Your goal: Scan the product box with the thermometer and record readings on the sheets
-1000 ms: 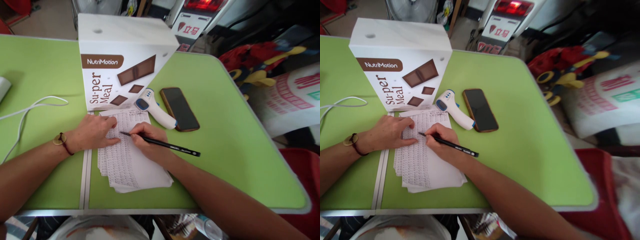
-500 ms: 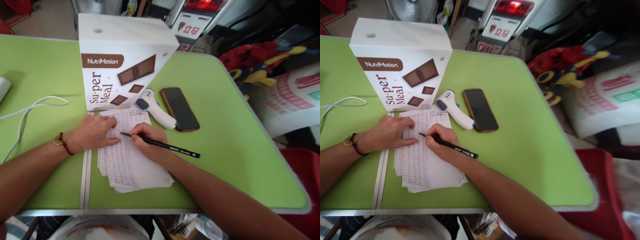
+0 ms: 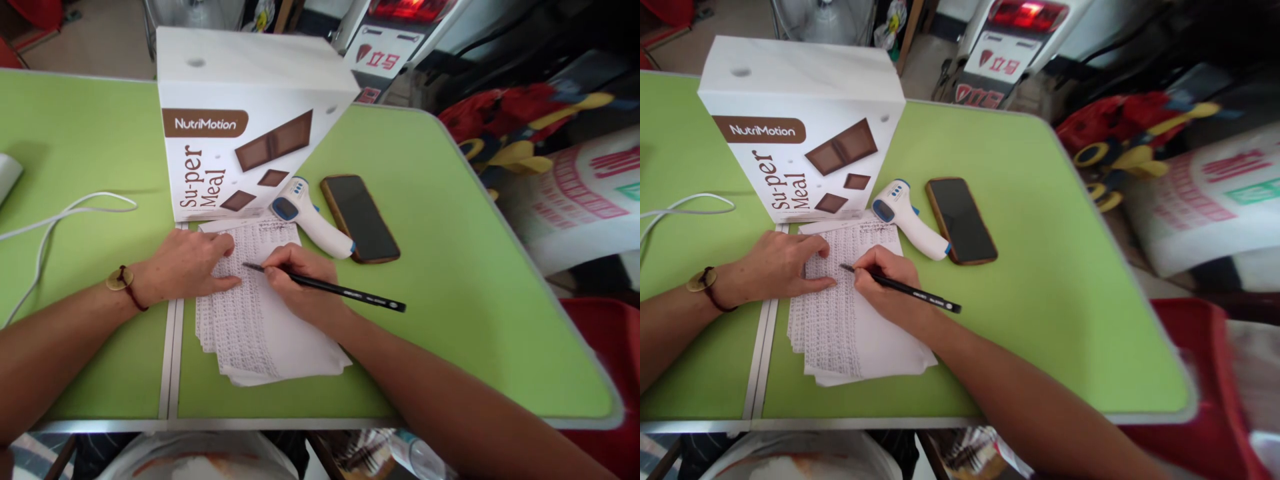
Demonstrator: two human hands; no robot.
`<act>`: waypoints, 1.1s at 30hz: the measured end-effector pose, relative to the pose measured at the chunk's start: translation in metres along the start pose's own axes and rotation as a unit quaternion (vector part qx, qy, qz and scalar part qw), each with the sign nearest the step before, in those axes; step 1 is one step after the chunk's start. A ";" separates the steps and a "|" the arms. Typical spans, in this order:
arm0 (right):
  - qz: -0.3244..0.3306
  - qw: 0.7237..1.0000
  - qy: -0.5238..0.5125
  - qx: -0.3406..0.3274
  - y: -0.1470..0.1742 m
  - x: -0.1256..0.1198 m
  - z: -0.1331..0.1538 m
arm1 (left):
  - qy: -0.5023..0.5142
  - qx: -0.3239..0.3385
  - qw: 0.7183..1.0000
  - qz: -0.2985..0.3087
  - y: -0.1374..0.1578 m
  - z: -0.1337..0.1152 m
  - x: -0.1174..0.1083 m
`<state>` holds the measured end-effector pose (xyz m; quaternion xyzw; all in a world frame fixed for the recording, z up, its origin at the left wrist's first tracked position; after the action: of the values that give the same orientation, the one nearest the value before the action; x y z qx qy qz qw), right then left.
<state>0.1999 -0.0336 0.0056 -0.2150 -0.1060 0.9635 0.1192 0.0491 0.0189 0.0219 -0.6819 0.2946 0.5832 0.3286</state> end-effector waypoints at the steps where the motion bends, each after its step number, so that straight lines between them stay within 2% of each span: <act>1: 0.005 1.000 0.004 0.002 0.000 0.000 0.000 | 0.000 0.000 1.000 0.001 0.000 0.000 0.000; 14: 0.003 1.000 0.025 0.010 -0.001 0.000 0.002 | 0.009 0.001 1.000 0.001 0.000 -0.001 -0.001; 19: 0.005 0.999 0.043 -0.007 0.000 -0.001 0.003 | 0.015 -0.003 1.000 0.004 0.000 -0.001 -0.001; 22: 0.005 0.996 0.070 -0.057 0.000 -0.003 0.006 | 0.012 0.001 1.000 0.002 0.000 0.000 0.001; 24: 0.015 0.985 0.106 -0.137 0.001 -0.004 0.012 | 0.014 0.013 1.000 -0.012 0.001 0.000 0.001; 26: 0.042 0.961 0.168 -0.213 0.002 -0.004 0.015 | 0.038 0.033 0.997 -0.060 0.002 -0.001 -0.003; 28: 0.084 0.931 0.234 -0.266 0.004 -0.002 0.014 | 0.085 0.054 0.980 -0.170 0.006 -0.002 -0.017; 31: 0.153 0.888 0.289 -0.324 0.007 0.000 0.012 | 0.126 0.048 0.921 -0.365 0.018 0.005 -0.044; 33: 0.133 0.880 0.309 -0.335 0.003 -0.005 0.012 | 0.101 0.022 0.877 -0.470 0.026 0.012 -0.055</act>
<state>0.1986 -0.0402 0.0177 -0.5407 -0.3510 0.7619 -0.0629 0.0132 0.0137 0.0727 -0.7878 -0.0164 0.2816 0.5475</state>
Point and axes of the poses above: each hand's wrist, its own y-axis away from the middle knuckle, its own x-axis out of the palm, z = x × y, the point moved 6 cm from there along -y, towards the middle knuckle, and after that the axes turned 7 degrees about -z, right-handed, at the moved point
